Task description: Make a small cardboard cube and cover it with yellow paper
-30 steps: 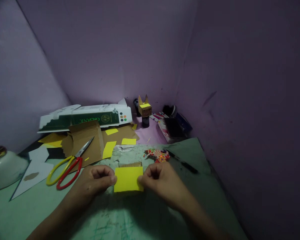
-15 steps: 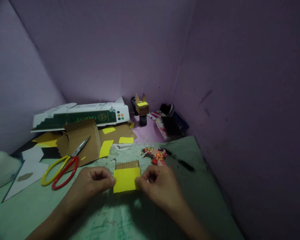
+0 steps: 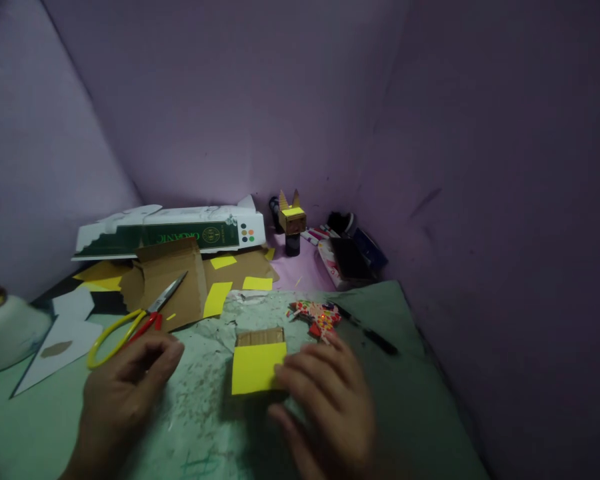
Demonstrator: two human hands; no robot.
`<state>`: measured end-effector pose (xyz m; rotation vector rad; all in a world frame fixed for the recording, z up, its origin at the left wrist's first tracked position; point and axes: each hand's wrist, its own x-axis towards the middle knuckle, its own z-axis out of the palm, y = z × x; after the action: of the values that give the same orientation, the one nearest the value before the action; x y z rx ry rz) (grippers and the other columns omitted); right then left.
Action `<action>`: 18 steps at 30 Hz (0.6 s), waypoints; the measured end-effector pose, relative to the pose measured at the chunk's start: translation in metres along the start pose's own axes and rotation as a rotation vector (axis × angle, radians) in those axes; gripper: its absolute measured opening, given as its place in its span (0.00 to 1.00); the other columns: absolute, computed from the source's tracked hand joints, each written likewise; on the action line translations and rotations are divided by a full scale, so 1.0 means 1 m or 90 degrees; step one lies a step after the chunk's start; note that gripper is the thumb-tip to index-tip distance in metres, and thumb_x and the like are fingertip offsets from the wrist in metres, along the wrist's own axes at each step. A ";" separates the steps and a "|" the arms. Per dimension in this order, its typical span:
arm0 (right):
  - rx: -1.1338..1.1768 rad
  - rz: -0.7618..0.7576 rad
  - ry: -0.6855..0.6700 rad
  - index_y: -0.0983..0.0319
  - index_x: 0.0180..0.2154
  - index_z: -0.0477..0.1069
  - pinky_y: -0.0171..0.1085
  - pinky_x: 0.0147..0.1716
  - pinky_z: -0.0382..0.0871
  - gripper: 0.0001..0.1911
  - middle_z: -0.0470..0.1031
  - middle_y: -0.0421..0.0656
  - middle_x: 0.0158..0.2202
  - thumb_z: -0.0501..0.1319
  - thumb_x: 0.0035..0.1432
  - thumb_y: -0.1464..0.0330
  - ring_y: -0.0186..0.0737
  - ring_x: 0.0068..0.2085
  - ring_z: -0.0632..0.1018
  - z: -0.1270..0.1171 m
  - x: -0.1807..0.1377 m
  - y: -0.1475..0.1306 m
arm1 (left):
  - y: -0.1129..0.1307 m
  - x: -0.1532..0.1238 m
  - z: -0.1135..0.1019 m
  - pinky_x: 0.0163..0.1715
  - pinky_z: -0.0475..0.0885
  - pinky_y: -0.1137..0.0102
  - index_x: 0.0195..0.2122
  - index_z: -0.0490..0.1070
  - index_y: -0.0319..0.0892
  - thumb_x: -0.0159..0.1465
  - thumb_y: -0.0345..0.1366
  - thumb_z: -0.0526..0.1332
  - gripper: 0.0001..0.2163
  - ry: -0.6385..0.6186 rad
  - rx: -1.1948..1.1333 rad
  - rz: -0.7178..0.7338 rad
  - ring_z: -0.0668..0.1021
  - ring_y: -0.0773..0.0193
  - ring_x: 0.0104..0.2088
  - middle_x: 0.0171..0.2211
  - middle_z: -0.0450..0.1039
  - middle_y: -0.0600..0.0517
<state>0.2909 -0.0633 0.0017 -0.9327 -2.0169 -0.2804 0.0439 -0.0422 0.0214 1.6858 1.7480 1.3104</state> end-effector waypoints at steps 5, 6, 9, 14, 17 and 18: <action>-0.049 -0.100 -0.142 0.66 0.58 0.62 0.49 0.58 0.58 0.29 0.76 0.49 0.52 0.61 0.56 0.66 0.50 0.56 0.72 0.013 -0.012 -0.007 | -0.013 -0.006 0.018 0.50 0.69 0.61 0.45 0.70 0.41 0.55 0.31 0.56 0.16 -0.159 -0.077 -0.091 0.75 0.54 0.47 0.45 0.75 0.46; -0.064 -0.089 -0.157 0.67 0.61 0.58 0.50 0.57 0.59 0.32 0.75 0.50 0.54 0.61 0.56 0.66 0.51 0.57 0.72 0.014 -0.012 -0.007 | -0.015 -0.007 0.022 0.56 0.65 0.59 0.52 0.67 0.41 0.52 0.27 0.55 0.24 -0.223 -0.091 -0.093 0.72 0.54 0.53 0.52 0.72 0.45; -0.113 -0.105 -0.193 0.69 0.66 0.46 0.53 0.54 0.61 0.40 0.73 0.51 0.55 0.58 0.58 0.64 0.54 0.58 0.71 0.017 -0.010 -0.004 | -0.019 -0.010 0.030 0.62 0.57 0.56 0.63 0.53 0.43 0.45 0.23 0.56 0.40 -0.371 -0.104 -0.062 0.63 0.52 0.63 0.64 0.59 0.44; -0.141 -0.212 -0.241 0.72 0.67 0.41 0.53 0.52 0.60 0.43 0.72 0.49 0.56 0.55 0.60 0.55 0.53 0.56 0.72 0.025 -0.004 -0.002 | -0.019 -0.016 0.043 0.63 0.54 0.51 0.65 0.48 0.35 0.45 0.27 0.61 0.44 -0.435 -0.035 -0.003 0.59 0.45 0.64 0.65 0.54 0.37; -0.143 -0.219 -0.258 0.70 0.64 0.52 0.52 0.55 0.55 0.39 0.71 0.49 0.58 0.56 0.60 0.53 0.52 0.58 0.70 0.026 -0.002 -0.003 | -0.021 -0.017 0.052 0.61 0.57 0.51 0.65 0.50 0.35 0.47 0.30 0.63 0.43 -0.401 0.003 0.030 0.62 0.44 0.61 0.64 0.58 0.39; -0.143 -0.219 -0.265 0.69 0.62 0.56 0.51 0.56 0.53 0.37 0.71 0.49 0.58 0.56 0.60 0.53 0.52 0.58 0.70 0.026 -0.001 -0.003 | -0.022 -0.017 0.054 0.61 0.57 0.52 0.65 0.51 0.37 0.48 0.31 0.63 0.41 -0.383 0.013 0.042 0.64 0.45 0.60 0.63 0.60 0.40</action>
<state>0.2735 -0.0528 -0.0142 -0.8232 -2.5756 -0.5477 0.0780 -0.0358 -0.0290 1.9035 1.3581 0.6941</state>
